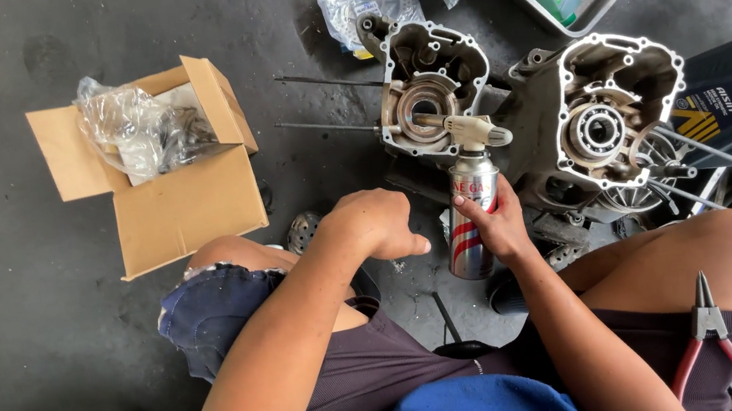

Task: Cleaning and manipulating motorcycle engine casing components using spray cleaner and pliers.

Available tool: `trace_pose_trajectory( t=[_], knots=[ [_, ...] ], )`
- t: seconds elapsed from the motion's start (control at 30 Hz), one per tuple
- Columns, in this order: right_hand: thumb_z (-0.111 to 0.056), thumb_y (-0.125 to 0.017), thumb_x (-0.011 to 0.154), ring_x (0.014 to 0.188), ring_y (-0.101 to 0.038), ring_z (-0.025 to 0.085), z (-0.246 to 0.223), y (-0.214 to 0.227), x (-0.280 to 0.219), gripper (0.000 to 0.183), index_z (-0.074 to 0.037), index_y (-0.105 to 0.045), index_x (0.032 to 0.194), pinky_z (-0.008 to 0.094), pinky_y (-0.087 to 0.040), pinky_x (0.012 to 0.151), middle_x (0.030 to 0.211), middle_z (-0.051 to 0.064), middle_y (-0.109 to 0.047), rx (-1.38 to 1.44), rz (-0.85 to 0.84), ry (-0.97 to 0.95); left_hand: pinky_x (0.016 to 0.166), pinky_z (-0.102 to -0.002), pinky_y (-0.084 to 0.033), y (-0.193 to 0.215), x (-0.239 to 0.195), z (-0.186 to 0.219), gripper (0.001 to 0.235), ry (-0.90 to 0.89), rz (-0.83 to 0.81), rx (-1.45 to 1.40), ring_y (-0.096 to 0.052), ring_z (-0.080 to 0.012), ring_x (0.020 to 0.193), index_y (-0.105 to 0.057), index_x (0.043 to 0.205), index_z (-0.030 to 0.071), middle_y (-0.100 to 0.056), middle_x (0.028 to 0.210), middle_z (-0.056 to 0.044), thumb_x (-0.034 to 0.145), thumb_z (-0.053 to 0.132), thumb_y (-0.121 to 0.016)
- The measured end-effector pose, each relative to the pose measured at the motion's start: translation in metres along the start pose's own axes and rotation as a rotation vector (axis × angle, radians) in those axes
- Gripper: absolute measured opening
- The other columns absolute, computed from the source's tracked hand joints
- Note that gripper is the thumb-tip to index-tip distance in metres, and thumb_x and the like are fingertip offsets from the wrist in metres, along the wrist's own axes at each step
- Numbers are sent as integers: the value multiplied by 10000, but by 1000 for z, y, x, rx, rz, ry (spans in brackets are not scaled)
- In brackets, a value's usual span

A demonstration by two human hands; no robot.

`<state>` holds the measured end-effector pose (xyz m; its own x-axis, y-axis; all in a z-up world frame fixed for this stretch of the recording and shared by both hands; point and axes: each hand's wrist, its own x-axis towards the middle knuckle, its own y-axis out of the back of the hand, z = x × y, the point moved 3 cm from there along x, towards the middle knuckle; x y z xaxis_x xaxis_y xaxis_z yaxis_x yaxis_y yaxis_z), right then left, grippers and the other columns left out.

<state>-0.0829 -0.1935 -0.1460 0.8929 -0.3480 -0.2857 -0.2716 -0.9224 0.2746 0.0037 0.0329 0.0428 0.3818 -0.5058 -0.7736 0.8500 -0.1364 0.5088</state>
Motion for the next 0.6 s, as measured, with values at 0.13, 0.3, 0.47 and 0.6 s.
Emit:
trace_pose_trajectory(
  t=[0.13, 0.3, 0.47, 0.6],
  knots=[
    [-343, -970, 850, 743, -623, 200, -3, 2, -8, 446, -94, -648, 1032, 353, -473, 672, 804, 71, -631, -2, -3, 12, 965, -573, -621, -2, -4, -4, 570, -5, 22, -14, -790, -386, 1098, -799, 1242, -11, -819, 1123, -206, 980, 478, -667],
    [-347, -962, 856, 753, -611, 202, -4, 4, -16, 440, -94, -654, 1041, 354, -460, 689, 813, 68, -632, -47, -10, -10, 969, -590, -622, -8, -8, -10, 542, -28, 22, -18, -793, -397, 1084, -805, 1213, -14, -821, 1095, -214, 988, 452, -643],
    [-361, -966, 860, 762, -609, 204, -11, -3, -15, 453, -94, -649, 1044, 359, -459, 693, 819, 73, -625, -67, -14, -3, 931, -578, -641, -22, 2, -16, 511, -4, 33, -10, -810, -370, 1038, -824, 1173, 17, -830, 1038, -190, 979, 463, -667],
    [-367, -964, 866, 754, -612, 201, -10, -6, -8, 441, -108, -647, 1032, 355, -459, 688, 813, 64, -626, -84, -13, 7, 915, -584, -647, -28, 8, -18, 497, -8, 26, -2, -815, -375, 1025, -827, 1167, 29, -831, 1025, -189, 969, 458, -674]
  ],
)
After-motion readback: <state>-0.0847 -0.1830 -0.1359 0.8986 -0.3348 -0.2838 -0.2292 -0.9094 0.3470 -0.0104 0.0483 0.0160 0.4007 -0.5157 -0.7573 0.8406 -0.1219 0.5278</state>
